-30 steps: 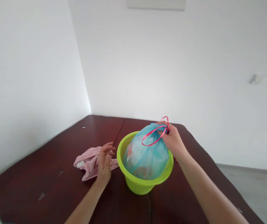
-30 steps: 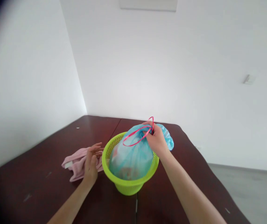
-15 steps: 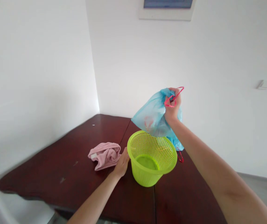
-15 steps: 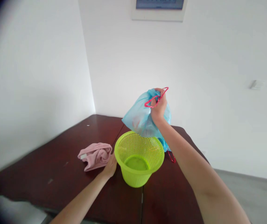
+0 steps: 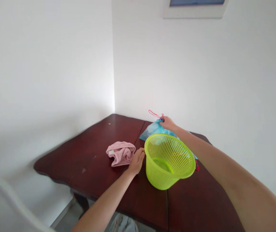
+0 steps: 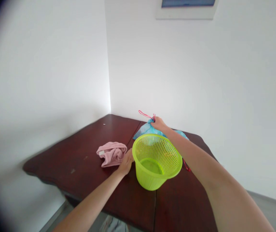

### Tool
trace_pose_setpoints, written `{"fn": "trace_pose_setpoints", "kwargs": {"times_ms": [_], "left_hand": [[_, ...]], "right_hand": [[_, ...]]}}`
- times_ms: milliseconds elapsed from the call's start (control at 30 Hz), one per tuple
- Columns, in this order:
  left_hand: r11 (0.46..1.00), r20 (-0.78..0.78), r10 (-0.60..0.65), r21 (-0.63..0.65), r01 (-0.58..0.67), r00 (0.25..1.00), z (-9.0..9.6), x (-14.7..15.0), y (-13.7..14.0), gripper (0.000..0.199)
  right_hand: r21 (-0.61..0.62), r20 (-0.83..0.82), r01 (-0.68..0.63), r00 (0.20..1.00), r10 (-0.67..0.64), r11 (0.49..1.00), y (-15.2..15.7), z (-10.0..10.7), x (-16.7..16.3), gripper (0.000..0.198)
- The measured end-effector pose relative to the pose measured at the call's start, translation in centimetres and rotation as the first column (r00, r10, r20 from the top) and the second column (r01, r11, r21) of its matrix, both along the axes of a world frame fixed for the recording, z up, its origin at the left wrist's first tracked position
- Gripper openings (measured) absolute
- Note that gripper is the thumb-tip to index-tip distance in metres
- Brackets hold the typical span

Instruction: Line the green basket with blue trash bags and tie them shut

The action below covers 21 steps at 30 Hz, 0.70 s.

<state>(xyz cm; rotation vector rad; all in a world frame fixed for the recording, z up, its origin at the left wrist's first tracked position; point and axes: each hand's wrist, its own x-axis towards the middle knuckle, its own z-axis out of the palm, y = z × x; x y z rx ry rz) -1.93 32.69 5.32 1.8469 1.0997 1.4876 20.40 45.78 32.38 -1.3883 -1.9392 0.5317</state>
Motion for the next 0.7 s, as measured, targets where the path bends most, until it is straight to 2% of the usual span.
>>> {"fn": "trace_pose_setpoints", "kwargs": {"times_ms": [100, 200, 333, 433, 500, 533, 567, 600, 667, 700], "left_hand": [[0.996, -0.034, 0.091, 0.03, -0.09, 0.995, 0.3, -0.2, -0.3, 0.067], [0.98, -0.062, 0.191, 0.074, -0.186, 0.98, 1.1, -0.7, -0.8, 0.059], [0.946, -0.123, 0.315, 0.124, -0.3, 0.941, 3.1, -1.8, -2.0, 0.041], [0.89, -0.158, 0.453, 0.141, -0.434, 0.877, 4.5, -3.4, -2.7, 0.035], [0.798, -0.25, 0.601, 0.137, -0.587, 0.759, 4.9, -5.1, -2.9, 0.04], [0.742, -0.327, 0.657, 0.117, -0.661, 0.679, 4.8, -6.1, -2.9, 0.048], [0.698, -0.416, 0.671, 0.076, -0.712, 0.613, 4.6, -7.3, -2.9, 0.057], [0.676, -0.502, 0.642, 0.014, -0.737, 0.579, 4.4, -8.4, -2.8, 0.065], [0.697, -0.628, 0.5, -0.117, -0.707, 0.597, 3.8, -10.6, -2.8, 0.068], [0.716, -0.661, 0.439, -0.151, -0.681, 0.608, 3.6, -11.6, -3.0, 0.067]], "right_hand": [[-0.164, 0.034, -0.078, 0.996, 0.085, 0.983, -1.3, -1.5, 1.8, 0.027], [-0.226, -0.032, -0.111, 0.994, 0.106, 0.968, -2.6, -1.5, 4.3, 0.041], [-0.198, -0.171, -0.082, 0.984, 0.048, 0.977, -5.1, -0.3, 7.7, 0.047], [-0.093, -0.273, -0.005, 0.962, -0.021, 0.996, -9.3, -1.0, 10.8, 0.051], [0.002, -0.359, 0.075, 0.931, -0.069, 0.997, -13.7, -3.1, 13.4, 0.055], [0.065, -0.443, 0.09, 0.895, -0.052, 0.994, -16.4, -4.7, 14.7, 0.056], [0.099, -0.514, 0.137, 0.855, -0.068, 0.986, -19.3, -6.7, 16.0, 0.055], [0.074, -0.56, 0.189, 0.82, -0.116, 0.979, -22.3, -9.0, 17.3, 0.052], [-0.016, -0.606, 0.332, 0.747, -0.273, 0.943, -28.2, -14.3, 19.4, 0.046], [-0.044, -0.62, 0.433, 0.695, -0.364, 0.9, -31.0, -17.0, 20.0, 0.044]]}}
